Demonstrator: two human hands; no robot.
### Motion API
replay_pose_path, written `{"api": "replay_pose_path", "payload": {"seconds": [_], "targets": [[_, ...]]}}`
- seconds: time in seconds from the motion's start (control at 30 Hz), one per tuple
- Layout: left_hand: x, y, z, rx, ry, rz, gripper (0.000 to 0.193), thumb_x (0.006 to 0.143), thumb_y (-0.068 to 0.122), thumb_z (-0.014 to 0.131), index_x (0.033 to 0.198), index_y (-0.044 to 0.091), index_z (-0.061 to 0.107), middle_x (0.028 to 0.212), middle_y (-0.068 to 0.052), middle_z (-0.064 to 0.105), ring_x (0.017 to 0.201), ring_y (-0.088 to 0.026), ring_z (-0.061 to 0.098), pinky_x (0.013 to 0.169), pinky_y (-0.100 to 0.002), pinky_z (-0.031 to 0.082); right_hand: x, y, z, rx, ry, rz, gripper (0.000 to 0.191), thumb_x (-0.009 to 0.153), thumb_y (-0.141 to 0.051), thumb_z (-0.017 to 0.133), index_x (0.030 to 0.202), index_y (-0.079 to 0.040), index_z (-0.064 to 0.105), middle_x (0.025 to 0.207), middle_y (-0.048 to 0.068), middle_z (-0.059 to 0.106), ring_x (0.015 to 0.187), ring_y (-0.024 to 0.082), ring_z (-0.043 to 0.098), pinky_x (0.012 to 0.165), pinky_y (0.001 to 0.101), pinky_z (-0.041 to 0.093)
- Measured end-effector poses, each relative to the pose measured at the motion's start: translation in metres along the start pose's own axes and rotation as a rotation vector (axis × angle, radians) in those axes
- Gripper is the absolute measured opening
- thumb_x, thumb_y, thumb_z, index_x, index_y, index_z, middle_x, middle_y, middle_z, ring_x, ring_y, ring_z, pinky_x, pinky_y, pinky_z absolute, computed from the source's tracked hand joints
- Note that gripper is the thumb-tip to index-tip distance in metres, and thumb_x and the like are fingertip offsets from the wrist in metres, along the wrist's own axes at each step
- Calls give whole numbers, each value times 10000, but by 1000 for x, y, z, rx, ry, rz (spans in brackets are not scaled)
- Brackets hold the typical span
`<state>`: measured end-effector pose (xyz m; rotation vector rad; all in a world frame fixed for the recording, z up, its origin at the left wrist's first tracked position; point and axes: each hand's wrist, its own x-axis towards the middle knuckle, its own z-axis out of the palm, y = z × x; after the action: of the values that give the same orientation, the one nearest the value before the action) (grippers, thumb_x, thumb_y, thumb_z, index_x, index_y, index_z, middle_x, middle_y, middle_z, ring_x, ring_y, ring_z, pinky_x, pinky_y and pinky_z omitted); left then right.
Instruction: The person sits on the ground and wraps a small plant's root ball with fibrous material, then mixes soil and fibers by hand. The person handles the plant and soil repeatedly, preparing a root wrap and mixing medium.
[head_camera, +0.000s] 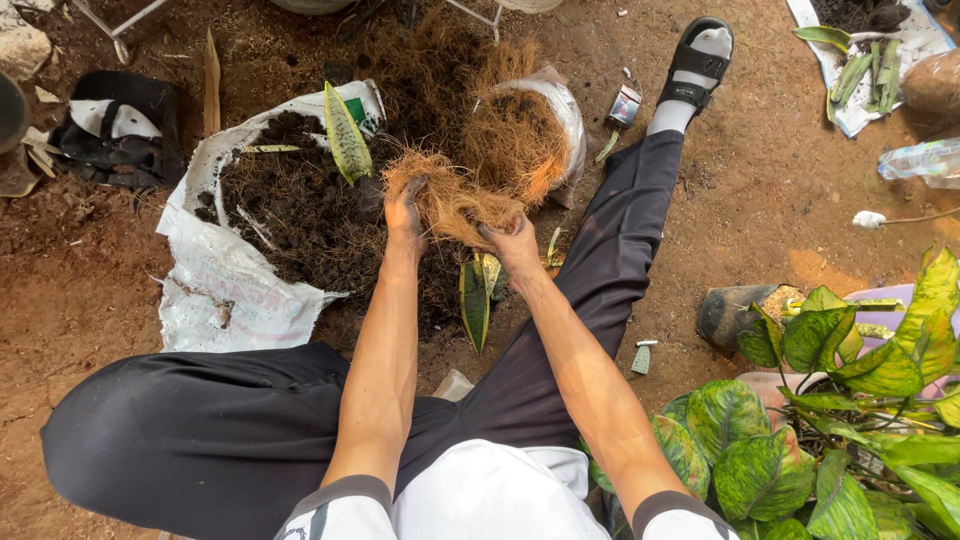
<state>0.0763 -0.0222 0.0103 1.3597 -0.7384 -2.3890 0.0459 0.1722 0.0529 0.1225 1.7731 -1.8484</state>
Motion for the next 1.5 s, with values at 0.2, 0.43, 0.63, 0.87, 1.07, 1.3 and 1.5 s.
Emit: {"api": "replay_pose_path", "payload": {"seconds": [0.2,0.43,0.63,0.87,1.07,1.3,1.5], "targets": [[-25,12,7,61,-76,82,663,911,250,738,1472,35,456,1493,-148,540,1386,-336,472,1154,-624,316,4,9,10,73,129,-89,321,902,39,674,1185,132,553,1100,194,703,882,269,752,773,392,660],[-2,7,1,-127,-158,173,560,960,297,675,1438,50,521,1353,-215,640,1177,-372,655,1056,-575,559,-11,22,25,-158,61,-160,345,925,-95,762,1208,69,651,1128,156,741,996,258,713,944,420,563],[5,6,-7,121,-40,211,590,993,412,691,1461,93,528,1339,-78,655,1092,-219,689,879,-410,590,-30,-3,37,-543,-87,-399,784,764,-134,857,1414,-36,431,1275,173,626,1176,311,620,1015,450,508],[-13,9,-5,23,-217,123,586,939,386,758,1395,58,590,1009,-129,705,795,-236,691,654,-405,600,-28,-31,39,-978,-206,-442,693,805,-217,823,1410,-24,544,1281,243,682,1193,357,643,1054,456,466],[2,6,-10,-41,-202,63,541,944,408,636,1376,91,561,969,-112,753,724,-254,725,653,-441,620,-22,-28,39,-812,-169,-281,582,909,-232,653,1395,62,529,1208,267,724,1081,316,727,982,402,527],[6,-1,-18,-85,-86,70,646,944,431,632,1477,97,486,1317,-150,641,1167,-334,663,1007,-650,474,-29,-28,36,-621,-102,-65,484,922,-178,569,1362,21,543,1200,199,706,814,331,683,832,442,532],[7,-3,-19,-68,-242,24,882,882,577,654,1578,134,341,1583,-174,423,1434,-395,441,1163,-681,296,-16,-14,22,-662,0,-152,455,931,-229,621,1319,8,609,1206,209,724,950,247,698,904,409,520]]}}
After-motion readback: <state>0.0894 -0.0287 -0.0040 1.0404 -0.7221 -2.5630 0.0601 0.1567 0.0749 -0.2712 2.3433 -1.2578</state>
